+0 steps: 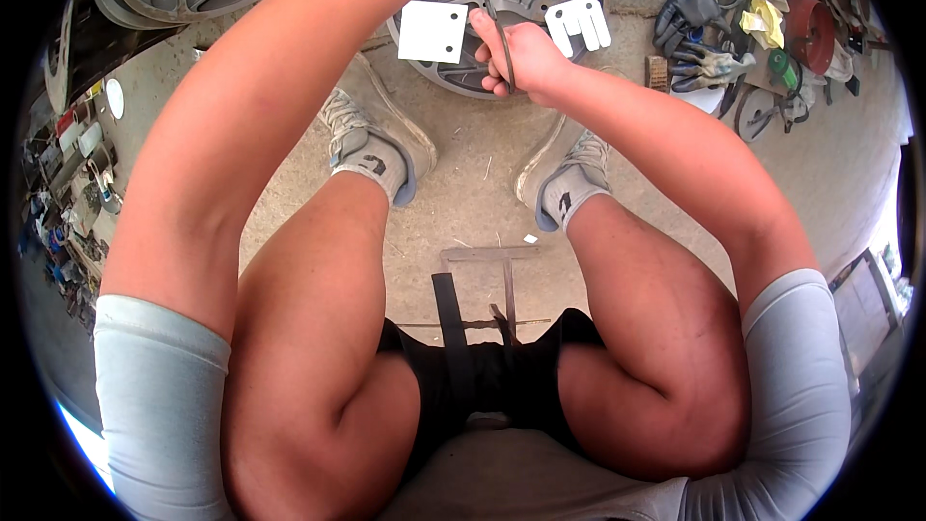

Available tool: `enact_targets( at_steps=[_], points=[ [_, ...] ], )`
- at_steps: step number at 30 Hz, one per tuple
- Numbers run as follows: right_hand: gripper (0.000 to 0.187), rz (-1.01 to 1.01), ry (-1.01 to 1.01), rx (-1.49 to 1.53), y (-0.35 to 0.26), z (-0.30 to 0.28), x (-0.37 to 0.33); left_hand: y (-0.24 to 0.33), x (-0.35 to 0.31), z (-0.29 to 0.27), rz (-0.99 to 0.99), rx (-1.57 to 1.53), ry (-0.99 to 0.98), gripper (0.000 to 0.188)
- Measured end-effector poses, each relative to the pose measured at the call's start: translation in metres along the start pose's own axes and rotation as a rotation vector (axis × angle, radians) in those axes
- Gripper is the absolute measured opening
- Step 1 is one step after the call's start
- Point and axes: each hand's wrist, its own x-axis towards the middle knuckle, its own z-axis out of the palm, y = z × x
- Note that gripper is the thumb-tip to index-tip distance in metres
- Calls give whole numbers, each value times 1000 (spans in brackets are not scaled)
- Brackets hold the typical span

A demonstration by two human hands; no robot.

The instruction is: The person uses shears to cut small white plastic sheets into shapes with two holes and a central slot. They repeatedly pick up sheets, cut along marked lines, and place the finished pieces on a circular metal tray.

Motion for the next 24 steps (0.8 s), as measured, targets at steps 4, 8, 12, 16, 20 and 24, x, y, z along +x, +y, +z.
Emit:
enact_targets(
  at_steps=[4,8,12,16,20,24],
  points=[
    [82,2,2,24,-2,0,-1,2,-1,-7,6,-43,-12,77],
    [80,-53,-1,2,-2,3,-4,-28,-7,-1,8,-278,66,84],
    [76,-122,38,-13,12,-13,-33,-16,-48,-25,-70,-676,498,54],
    [73,-264,91,-214,-5,-25,-130,32,-134,-85,-250,-972,677,39],
    [63,-523,149,-172,-13,-35,-265,122,-215,-183,-85,-1380,703,31],
    [57,-817,232,-175,-19,1,-427,219,-295,-271,378,-1395,761,38]
  ],
)
